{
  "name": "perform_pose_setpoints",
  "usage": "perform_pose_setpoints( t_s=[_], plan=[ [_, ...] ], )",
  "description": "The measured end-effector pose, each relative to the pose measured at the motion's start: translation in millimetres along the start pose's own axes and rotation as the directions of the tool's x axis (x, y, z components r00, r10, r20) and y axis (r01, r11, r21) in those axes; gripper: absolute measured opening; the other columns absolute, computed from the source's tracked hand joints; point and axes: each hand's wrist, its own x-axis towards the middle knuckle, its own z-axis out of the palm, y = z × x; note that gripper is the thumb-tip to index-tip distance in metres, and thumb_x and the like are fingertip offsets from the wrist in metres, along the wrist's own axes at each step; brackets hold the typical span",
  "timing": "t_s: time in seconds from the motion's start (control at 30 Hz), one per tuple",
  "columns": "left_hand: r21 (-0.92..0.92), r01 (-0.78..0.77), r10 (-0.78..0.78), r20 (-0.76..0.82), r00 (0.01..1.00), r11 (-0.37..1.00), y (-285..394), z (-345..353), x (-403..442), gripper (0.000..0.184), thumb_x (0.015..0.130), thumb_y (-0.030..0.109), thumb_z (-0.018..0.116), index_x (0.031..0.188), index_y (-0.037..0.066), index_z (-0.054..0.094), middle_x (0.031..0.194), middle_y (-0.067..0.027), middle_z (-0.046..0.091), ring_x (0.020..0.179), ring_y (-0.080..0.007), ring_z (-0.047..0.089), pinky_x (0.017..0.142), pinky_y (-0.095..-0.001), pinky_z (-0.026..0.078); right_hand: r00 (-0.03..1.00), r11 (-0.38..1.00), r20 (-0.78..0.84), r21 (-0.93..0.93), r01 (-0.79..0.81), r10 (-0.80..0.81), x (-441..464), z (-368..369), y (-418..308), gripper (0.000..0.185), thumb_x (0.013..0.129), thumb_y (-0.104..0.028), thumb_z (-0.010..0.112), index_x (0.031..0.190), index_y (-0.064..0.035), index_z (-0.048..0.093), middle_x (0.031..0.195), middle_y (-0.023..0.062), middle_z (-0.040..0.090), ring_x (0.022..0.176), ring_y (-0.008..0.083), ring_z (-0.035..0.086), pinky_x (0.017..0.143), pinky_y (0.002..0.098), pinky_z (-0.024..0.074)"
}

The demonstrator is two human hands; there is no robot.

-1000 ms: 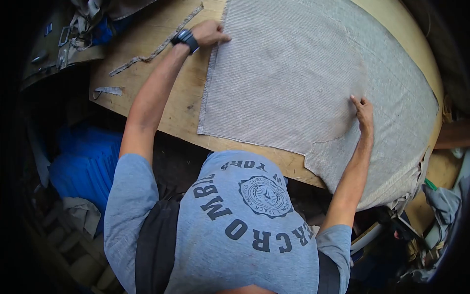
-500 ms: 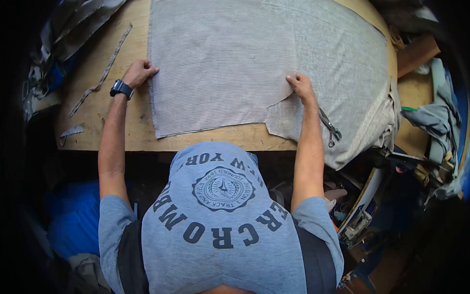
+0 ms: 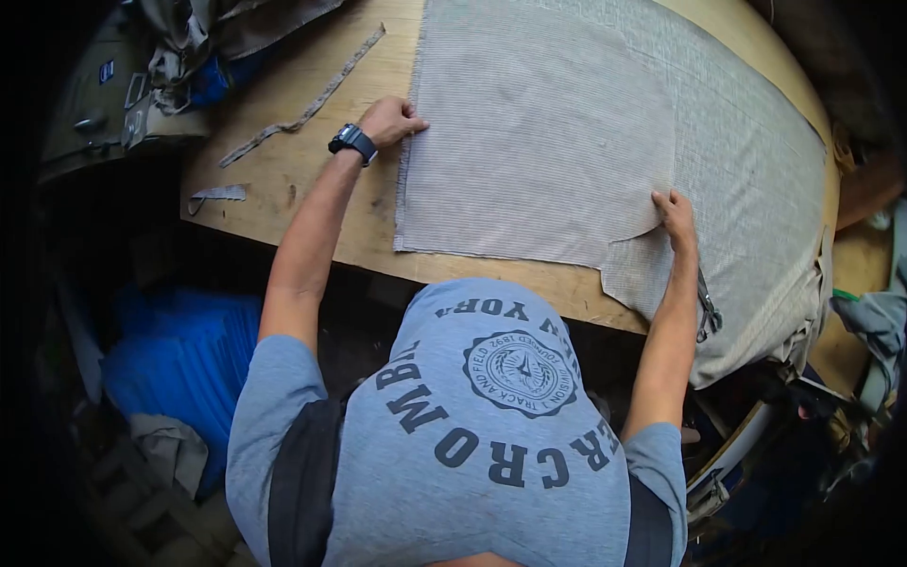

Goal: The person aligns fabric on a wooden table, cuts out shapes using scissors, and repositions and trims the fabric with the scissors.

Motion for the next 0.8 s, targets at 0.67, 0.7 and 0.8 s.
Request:
perform_pose_setpoints(
  t_s=[0.67, 0.7, 0.8],
  plan=[
    [-0.047, -0.001, -0.003, -0.085, 0.996, 0.999, 4, 3, -1, 0.027, 0.073, 0.029, 0.080, 0.070, 0.005, 0.069, 0.071, -0.0136, 0.071, 0.069, -0.0266, 0.069, 0.068, -0.0383, 0.054, 0.998, 0.996, -0.061, -0.086, -0.026, 0.020, -1, -4, 1, 0.017, 0.085, -0.018, 0.068, 0.087, -0.0016, 0.068, 0.071, -0.0024, 0.059, 0.061, 0.0097, 0.049, 0.054, 0.0307, 0.0411],
    [-0.047, 0.020, -0.024, -0.082, 0.996, 0.999, 5, 2, -3, 0.027, 0.073, 0.029, 0.080, 0.071, 0.005, 0.069, 0.071, -0.0134, 0.071, 0.069, -0.0267, 0.069, 0.068, -0.0385, 0.054, 0.998, 0.998, -0.062, -0.050, -0.022, 0.019, -4, -3, -2, 0.016, 0.085, -0.018, 0.068, 0.086, -0.0015, 0.068, 0.070, -0.0021, 0.059, 0.060, 0.0099, 0.048, 0.053, 0.0312, 0.0405],
    [-0.045, 0.053, -0.055, -0.061, 0.997, 0.998, 8, 1, -4, 0.027, 0.074, 0.029, 0.080, 0.072, 0.005, 0.069, 0.072, -0.0127, 0.071, 0.069, -0.0267, 0.069, 0.068, -0.0386, 0.054, 0.998, 1.000, -0.068, -0.027, -0.015, 0.013, -9, -1, -9, 0.018, 0.084, -0.017, 0.068, 0.086, 0.0013, 0.068, 0.071, -0.0003, 0.061, 0.060, 0.0106, 0.050, 0.054, 0.0315, 0.0416]
  ],
)
